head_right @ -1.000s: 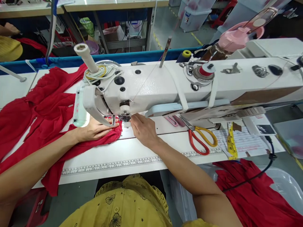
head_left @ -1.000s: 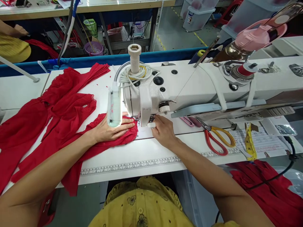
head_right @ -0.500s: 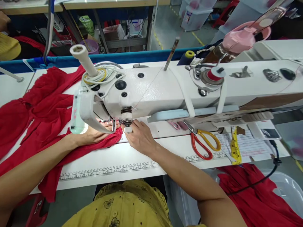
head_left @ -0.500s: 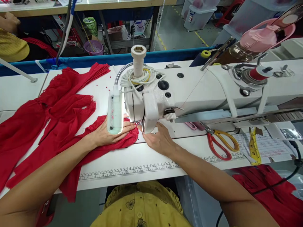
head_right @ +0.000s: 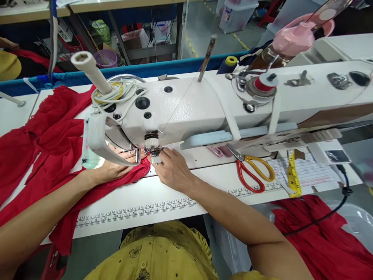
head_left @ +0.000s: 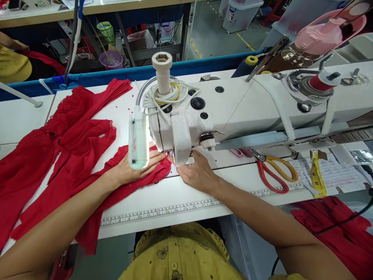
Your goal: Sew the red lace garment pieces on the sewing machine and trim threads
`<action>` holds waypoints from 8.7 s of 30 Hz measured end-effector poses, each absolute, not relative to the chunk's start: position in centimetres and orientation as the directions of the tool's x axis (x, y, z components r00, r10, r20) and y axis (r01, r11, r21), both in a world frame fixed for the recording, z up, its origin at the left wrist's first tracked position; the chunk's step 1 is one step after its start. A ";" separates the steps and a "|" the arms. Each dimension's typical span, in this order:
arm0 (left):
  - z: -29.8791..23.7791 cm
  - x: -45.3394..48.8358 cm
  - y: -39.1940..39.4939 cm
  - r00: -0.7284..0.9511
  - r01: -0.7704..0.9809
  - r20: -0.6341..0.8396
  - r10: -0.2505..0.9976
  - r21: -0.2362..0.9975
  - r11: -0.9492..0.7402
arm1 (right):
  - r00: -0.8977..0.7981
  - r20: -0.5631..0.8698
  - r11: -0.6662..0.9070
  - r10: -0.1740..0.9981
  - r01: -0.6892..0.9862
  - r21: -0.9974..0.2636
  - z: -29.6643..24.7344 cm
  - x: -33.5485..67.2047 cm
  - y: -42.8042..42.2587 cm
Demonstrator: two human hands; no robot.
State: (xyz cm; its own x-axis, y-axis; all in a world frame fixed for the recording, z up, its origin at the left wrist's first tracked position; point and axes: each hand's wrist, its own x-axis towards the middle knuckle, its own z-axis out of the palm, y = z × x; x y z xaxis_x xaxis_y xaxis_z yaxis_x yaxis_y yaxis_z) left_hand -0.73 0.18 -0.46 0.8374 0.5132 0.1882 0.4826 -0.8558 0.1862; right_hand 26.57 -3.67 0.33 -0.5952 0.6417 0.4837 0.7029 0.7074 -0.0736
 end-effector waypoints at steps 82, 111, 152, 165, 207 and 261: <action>7.0 1.4 -9.6 0.492 0.845 0.297 0.819 0.066 -0.531 | -0.520 0.414 0.649 0.747 0.706 -0.284 4.9 25.6 -10.8; 4.8 4.8 -4.7 0.417 0.856 0.068 0.907 0.306 -0.416 | -0.437 0.558 0.686 0.706 0.617 -0.386 2.2 25.3 -7.2; 2.8 3.5 -9.9 0.491 0.835 0.274 0.827 0.124 -0.536 | -0.665 0.304 0.731 0.682 0.630 -0.262 2.4 26.7 -7.1; 3.5 2.8 -10.1 0.540 0.817 0.155 0.827 0.140 -0.559 | -0.683 0.254 0.729 0.684 0.653 -0.206 4.4 26.3 -7.1; 1.7 3.3 -9.1 0.564 0.754 0.269 0.781 0.217 -0.619 | -0.556 0.300 0.631 0.775 0.711 -0.311 2.0 26.0 -6.8; 1.6 2.1 -10.0 0.534 0.722 0.200 0.821 0.397 -0.567 | -0.666 0.254 0.700 0.701 0.575 -0.423 2.1 27.8 -8.4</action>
